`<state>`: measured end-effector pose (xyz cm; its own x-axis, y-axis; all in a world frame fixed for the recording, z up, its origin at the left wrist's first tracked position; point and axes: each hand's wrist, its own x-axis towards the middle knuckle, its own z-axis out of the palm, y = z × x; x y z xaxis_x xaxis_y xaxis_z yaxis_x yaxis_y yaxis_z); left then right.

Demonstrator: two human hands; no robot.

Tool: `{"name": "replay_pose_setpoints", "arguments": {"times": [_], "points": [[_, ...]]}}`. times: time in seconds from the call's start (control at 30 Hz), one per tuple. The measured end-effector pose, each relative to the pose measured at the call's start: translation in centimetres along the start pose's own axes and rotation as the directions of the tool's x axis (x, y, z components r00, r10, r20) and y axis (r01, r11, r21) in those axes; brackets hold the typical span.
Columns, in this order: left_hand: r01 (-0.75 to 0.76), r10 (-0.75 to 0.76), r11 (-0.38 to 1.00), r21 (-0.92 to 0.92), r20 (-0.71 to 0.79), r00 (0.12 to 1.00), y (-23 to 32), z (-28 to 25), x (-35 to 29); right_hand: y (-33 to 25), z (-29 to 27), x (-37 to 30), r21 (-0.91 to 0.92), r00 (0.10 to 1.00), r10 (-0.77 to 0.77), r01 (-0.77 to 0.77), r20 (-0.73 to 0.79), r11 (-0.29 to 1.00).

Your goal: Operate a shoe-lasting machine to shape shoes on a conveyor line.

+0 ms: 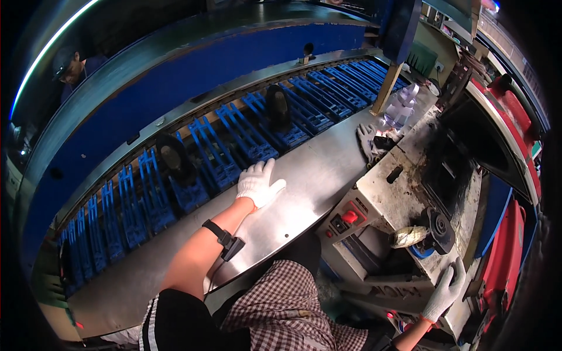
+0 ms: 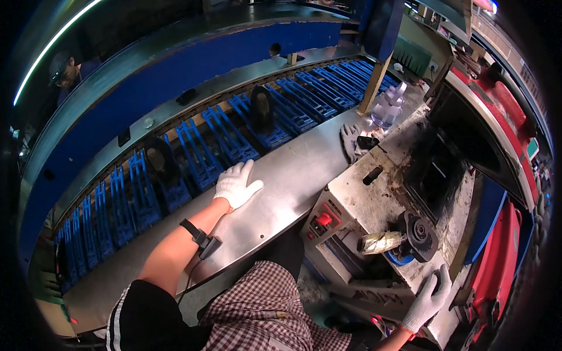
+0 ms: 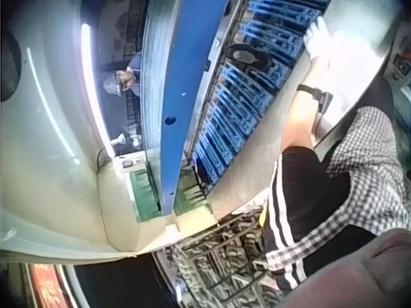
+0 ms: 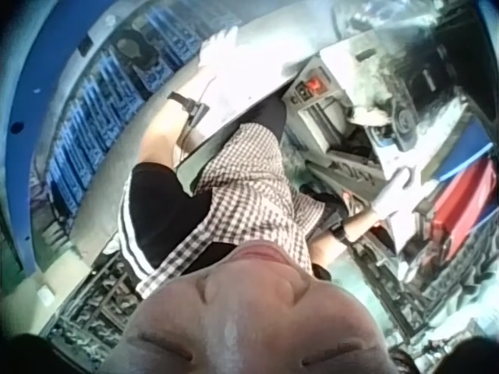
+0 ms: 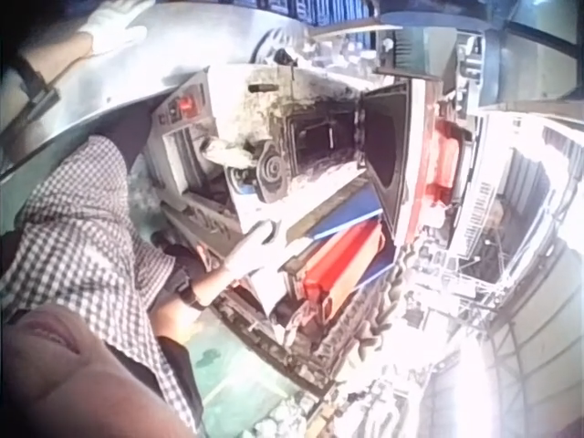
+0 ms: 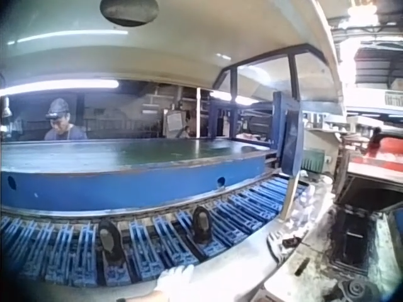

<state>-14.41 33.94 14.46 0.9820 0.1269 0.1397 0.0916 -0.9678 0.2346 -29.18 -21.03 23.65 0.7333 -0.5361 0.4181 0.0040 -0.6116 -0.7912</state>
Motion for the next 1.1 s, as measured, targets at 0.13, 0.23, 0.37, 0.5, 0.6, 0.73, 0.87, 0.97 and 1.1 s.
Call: {"name": "replay_pose_setpoints", "arguments": {"times": [0.13, 0.23, 0.37, 0.5, 0.6, 0.73, 0.87, 0.97, 1.1], "points": [[-0.002, 0.002, 1.000, 0.014, 0.000, 1.000, 0.3, -0.3, 0.0, -0.4, 0.0, 0.1, -0.015, 1.000, -0.002, 0.002, 0.013, 1.000], [0.001, -0.001, 1.000, 0.020, 0.004, 1.000, 0.5, -0.6, 0.0, -0.2, -0.2, 0.1, -0.050, 0.999, -0.018, 0.020, 0.043, 0.999], [0.024, -0.025, 1.000, 0.010, 0.060, 0.998, 0.9, -1.1, 0.1, 0.5, -0.2, 0.2, -0.023, 0.999, -0.051, 0.052, 0.018, 0.998], [0.030, -0.030, 1.000, 0.001, 0.089, 0.996, 1.4, -1.5, 0.0, -0.6, -0.1, -0.1, 0.006, 1.000, 0.014, -0.014, 0.002, 1.000], [0.055, -0.054, 0.998, -0.003, 0.102, 0.993, 0.4, -1.1, -0.3, 0.3, 0.0, 0.1, -0.046, 0.998, -0.048, 0.050, 0.051, 0.998], [0.007, -0.003, 0.971, -0.240, 0.014, 1.000, -2.0, -0.8, 0.0, 0.6, 0.4, 0.5, -0.002, 0.997, -0.067, 0.067, 0.031, 0.998], [0.304, -0.379, 0.883, -0.358, -0.162, 0.911, -5.2, -5.8, 0.9, 0.6, -0.1, 0.4, 0.035, 0.998, -0.039, 0.038, 0.040, 0.999], [0.615, -0.565, 0.787, -0.033, -0.438, 0.699, -11.2, -9.9, 1.2, 0.3, -0.5, 0.2, -0.033, 0.998, -0.046, 0.048, 0.046, 0.998], [0.664, -0.856, 0.469, -0.582, -0.114, 0.504, -24.9, -6.4, 2.9, -0.5, -0.5, -0.2, 0.007, 1.000, -0.011, 0.011, -0.021, 1.000]]}}
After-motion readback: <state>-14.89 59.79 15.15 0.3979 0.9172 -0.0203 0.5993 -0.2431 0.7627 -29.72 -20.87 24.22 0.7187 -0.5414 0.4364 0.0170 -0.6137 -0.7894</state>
